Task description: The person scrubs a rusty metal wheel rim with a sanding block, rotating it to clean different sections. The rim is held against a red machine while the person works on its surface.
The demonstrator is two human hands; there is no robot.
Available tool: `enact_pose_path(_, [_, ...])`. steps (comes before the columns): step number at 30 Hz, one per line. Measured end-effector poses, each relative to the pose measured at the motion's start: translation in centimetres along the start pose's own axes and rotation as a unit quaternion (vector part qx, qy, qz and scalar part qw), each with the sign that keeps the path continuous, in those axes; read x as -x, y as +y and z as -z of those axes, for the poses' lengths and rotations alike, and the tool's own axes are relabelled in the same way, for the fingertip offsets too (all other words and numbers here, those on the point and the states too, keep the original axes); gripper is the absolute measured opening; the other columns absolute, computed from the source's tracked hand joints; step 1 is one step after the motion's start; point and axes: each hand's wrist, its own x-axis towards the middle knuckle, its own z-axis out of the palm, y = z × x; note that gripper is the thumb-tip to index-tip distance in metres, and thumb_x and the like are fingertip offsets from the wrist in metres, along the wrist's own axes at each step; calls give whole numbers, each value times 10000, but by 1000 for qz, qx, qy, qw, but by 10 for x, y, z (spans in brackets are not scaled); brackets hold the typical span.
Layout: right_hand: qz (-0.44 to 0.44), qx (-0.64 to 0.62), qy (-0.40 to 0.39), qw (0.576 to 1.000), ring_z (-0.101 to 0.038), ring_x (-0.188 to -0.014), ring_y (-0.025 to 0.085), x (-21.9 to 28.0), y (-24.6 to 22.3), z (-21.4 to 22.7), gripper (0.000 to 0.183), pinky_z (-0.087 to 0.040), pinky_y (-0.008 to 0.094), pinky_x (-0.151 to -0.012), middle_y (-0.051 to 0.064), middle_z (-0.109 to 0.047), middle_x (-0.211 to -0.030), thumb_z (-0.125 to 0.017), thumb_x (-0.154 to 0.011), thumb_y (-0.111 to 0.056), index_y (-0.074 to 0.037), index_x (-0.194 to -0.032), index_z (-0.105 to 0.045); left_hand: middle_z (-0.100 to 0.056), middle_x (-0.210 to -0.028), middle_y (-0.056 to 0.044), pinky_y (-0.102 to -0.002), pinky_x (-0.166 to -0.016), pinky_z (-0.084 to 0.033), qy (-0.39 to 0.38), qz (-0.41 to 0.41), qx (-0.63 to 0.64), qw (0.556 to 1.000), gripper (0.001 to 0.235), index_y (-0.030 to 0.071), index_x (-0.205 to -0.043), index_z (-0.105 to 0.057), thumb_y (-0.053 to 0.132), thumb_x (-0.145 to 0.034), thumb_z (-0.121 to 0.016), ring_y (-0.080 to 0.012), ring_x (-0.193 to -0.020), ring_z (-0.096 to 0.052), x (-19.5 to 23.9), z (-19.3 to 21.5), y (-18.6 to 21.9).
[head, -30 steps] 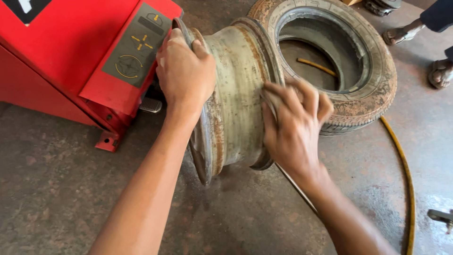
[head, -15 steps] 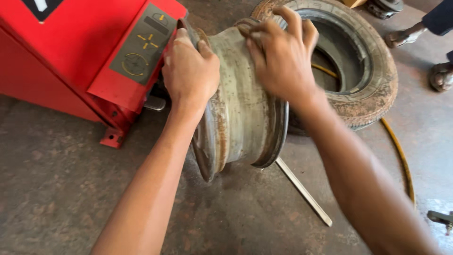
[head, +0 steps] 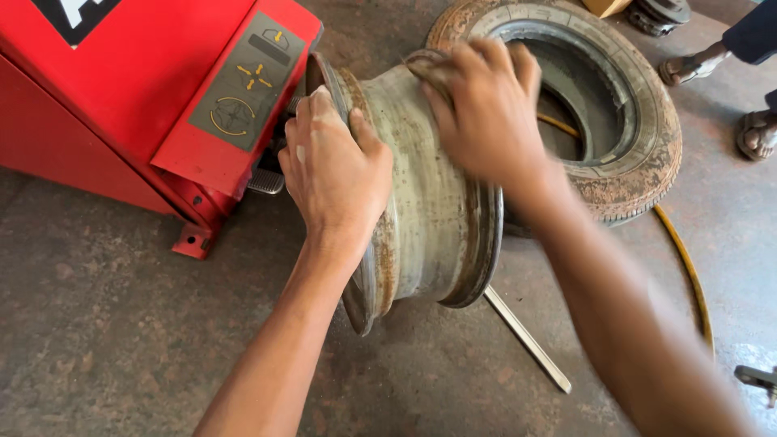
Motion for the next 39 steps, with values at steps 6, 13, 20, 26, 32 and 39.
enact_pose_path(6, [-86,-8,17,996,-448,-1437,310,64,-36,27,248,-225,544,-1173,86,-701,-1263,-608,-1085,-214,-47,-1198,-752,-614,-1281,-233,-535,-973,-458,36,-42,47,997,398,-101,-1302,-549,154,-999,-598,-419,-1198,-582,7,-5,-8])
enact_pose_path(13, [-52,0,-37,998,-445,-1405,344,4,11,-1,232,-215,549,-1159,118,-673,-1299,-620,-1095,-218,-64,-1202,-757,-632,-1271,-229,-564,-1002,-416,-27,36,3,999,407,-73,-1266,-578,183,-952,-613,-420,-1223,-574,-13,-12,-10])
enact_pose_path(20, [-141,36,97,985,-426,-1411,253,101,-81,14,181,-215,454,-1158,75,-720,-1281,-733,-1006,-118,-72,-1177,-770,-666,-1221,-272,-503,-1000,-476,19,-1,49,999,348,-78,-1183,-636,146,-917,-633,-449,-1145,-632,-56,-36,-29])
enact_pose_path(26, [-74,-10,30,997,-498,-1367,245,92,-72,37,93,-267,499,-1148,58,-728,-1161,-709,-974,-97,-20,-1020,-733,-711,-1075,-253,-531,-880,-516,7,32,54,998,325,2,-1196,-655,209,-946,-664,-447,-1026,-676,-59,-28,-18])
enact_pose_path(32, [-307,-164,134,928,-528,-1169,223,123,-69,40,153,-457,355,-1010,82,-582,-1187,-641,-1075,-121,1,-1138,-710,-717,-1053,-227,-538,-851,-520,22,37,7,999,255,1,-1033,-678,237,-937,-666,-436,-996,-690,-47,-16,-12])
enact_pose_path(39, [-198,28,144,969,-378,-1252,281,117,-62,0,210,-278,444,-1078,55,-584,-1300,-776,-1002,-197,-108,-1189,-813,-711,-1056,-249,-512,-866,-541,8,41,29,999,275,-20,-1045,-664,241,-961,-645,-428,-976,-711,-43,-15,-10])
